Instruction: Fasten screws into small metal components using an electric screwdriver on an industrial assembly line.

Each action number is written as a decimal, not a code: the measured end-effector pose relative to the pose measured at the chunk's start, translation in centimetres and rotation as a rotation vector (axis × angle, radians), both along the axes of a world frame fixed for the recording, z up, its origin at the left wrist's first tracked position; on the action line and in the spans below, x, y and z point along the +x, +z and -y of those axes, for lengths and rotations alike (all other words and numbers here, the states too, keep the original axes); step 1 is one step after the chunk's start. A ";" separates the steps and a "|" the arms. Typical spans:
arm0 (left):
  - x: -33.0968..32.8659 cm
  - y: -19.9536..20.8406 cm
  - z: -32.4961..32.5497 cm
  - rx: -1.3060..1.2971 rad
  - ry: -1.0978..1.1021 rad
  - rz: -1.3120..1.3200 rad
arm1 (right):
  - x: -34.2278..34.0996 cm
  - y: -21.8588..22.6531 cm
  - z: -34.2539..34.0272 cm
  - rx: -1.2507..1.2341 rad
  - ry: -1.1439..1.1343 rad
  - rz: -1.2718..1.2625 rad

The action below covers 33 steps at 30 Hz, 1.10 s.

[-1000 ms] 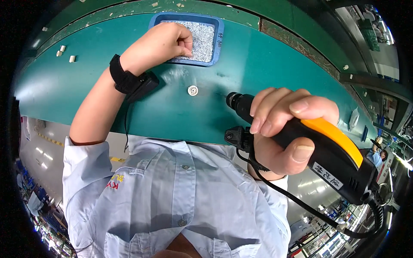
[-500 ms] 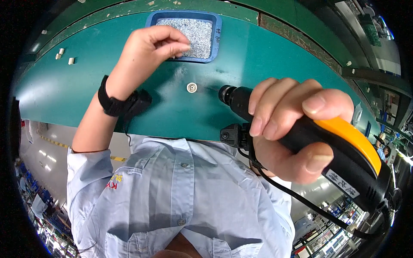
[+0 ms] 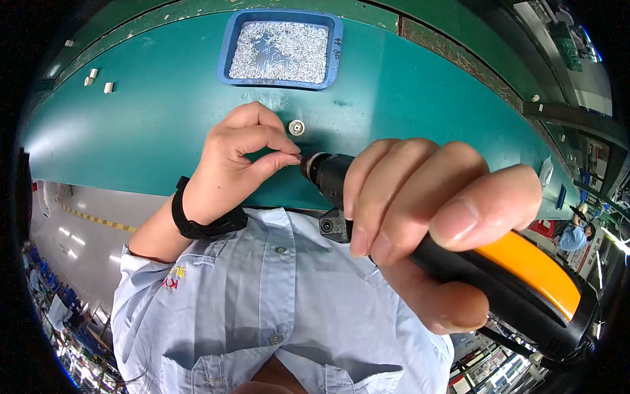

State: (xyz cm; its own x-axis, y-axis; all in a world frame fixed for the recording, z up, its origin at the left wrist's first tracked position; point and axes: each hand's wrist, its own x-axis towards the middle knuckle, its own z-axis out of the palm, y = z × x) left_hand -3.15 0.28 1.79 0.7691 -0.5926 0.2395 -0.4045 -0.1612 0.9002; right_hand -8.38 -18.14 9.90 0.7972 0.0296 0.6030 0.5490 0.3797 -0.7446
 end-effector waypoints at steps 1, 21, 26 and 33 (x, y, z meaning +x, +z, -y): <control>0.0 0.0 0.0 0.014 0.003 0.043 | 0.0 0.0 0.0 -0.005 0.001 -0.001; 2.4 -4.5 0.9 0.019 -0.107 -0.342 | 2.1 -2.5 -1.7 -0.122 -0.323 -0.182; 2.6 -3.8 1.0 0.090 -0.111 -0.363 | 2.8 -2.9 -1.4 -0.304 -0.372 -0.205; 2.5 -4.2 0.9 0.077 -0.117 -0.368 | 3.3 -3.5 -1.3 -0.349 -0.361 -0.188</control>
